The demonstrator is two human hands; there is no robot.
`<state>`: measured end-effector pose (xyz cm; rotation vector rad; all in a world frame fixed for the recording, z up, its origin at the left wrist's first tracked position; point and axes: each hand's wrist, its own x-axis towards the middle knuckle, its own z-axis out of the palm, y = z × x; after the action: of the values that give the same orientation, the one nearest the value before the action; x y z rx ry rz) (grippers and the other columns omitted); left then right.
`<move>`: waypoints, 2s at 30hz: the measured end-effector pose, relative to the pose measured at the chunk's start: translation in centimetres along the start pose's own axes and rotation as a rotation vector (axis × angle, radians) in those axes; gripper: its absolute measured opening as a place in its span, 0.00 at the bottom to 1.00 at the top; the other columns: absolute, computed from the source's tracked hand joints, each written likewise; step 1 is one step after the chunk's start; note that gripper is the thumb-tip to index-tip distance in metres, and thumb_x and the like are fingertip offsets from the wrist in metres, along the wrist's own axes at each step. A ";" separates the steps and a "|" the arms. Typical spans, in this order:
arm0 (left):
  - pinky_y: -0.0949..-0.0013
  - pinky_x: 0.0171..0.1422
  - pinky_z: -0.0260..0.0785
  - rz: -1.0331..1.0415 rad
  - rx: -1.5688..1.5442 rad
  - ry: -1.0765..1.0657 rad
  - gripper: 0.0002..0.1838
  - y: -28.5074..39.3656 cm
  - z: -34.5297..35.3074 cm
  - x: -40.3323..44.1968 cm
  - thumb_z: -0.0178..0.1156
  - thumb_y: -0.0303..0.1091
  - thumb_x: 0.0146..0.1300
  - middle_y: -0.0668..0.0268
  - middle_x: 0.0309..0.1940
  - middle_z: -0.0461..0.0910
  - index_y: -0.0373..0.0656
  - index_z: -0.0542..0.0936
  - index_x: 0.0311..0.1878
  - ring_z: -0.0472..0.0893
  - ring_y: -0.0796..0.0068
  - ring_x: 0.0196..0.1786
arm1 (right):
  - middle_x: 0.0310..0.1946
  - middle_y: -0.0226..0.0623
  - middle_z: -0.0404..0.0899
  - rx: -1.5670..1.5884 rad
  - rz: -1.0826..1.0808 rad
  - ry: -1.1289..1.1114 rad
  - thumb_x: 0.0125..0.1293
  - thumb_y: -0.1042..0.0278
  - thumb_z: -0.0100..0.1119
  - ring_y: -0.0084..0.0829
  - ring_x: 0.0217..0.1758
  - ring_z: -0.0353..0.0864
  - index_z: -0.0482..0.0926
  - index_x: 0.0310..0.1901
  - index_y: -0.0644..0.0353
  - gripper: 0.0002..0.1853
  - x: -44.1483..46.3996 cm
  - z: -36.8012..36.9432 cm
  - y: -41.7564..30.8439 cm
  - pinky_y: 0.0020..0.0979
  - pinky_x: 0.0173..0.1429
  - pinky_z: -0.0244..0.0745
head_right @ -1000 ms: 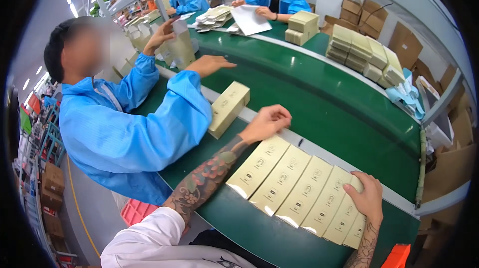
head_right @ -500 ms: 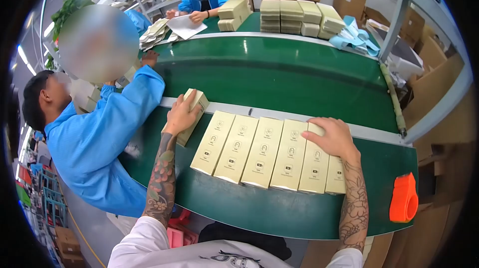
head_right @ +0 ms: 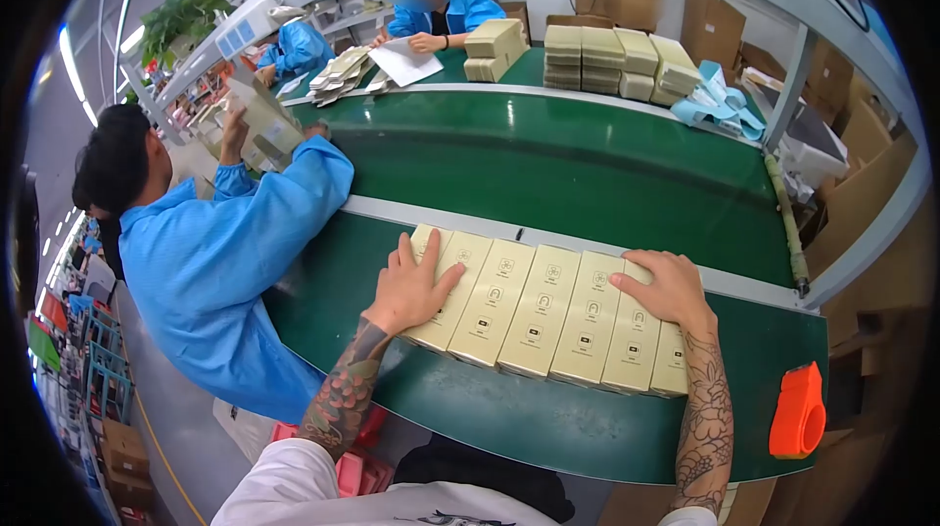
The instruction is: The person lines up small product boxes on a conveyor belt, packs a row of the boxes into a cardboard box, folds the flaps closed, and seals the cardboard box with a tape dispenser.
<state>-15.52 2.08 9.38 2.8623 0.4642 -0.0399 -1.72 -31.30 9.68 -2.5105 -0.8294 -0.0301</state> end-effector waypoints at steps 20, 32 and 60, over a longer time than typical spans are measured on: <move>0.17 0.68 0.31 0.595 -0.030 0.042 0.59 1.3 1.5 -4.9 0.71 0.71 0.35 0.42 0.76 0.44 0.68 0.60 0.75 0.39 0.26 0.76 | 0.38 0.49 0.82 0.083 0.157 -0.021 0.55 0.57 0.69 0.47 0.43 0.82 0.82 0.47 0.59 0.20 0.6 0.8 -0.7 0.40 0.50 0.75; 0.18 0.68 0.31 0.621 -0.048 0.057 0.61 3.0 1.7 -4.7 0.72 0.66 0.41 0.41 0.76 0.43 0.59 0.54 0.77 0.39 0.29 0.77 | 0.48 0.45 0.82 -0.012 0.053 -0.032 0.57 0.49 0.68 0.46 0.52 0.79 0.82 0.51 0.57 0.25 0.2 1.1 0.4 0.42 0.58 0.70; 0.38 0.71 0.55 0.905 -0.047 0.264 0.44 8.1 4.5 -5.4 0.74 0.51 0.45 0.60 0.68 0.68 0.50 0.71 0.67 0.65 0.54 0.70 | 0.45 0.42 0.85 0.016 0.126 -0.054 0.60 0.34 0.59 0.46 0.49 0.83 0.85 0.49 0.53 0.30 0.1 0.6 0.7 0.39 0.55 0.76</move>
<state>-18.05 -8.14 7.27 2.7577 -0.7903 0.4940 -1.33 -31.47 8.83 -2.5533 -0.6885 0.0869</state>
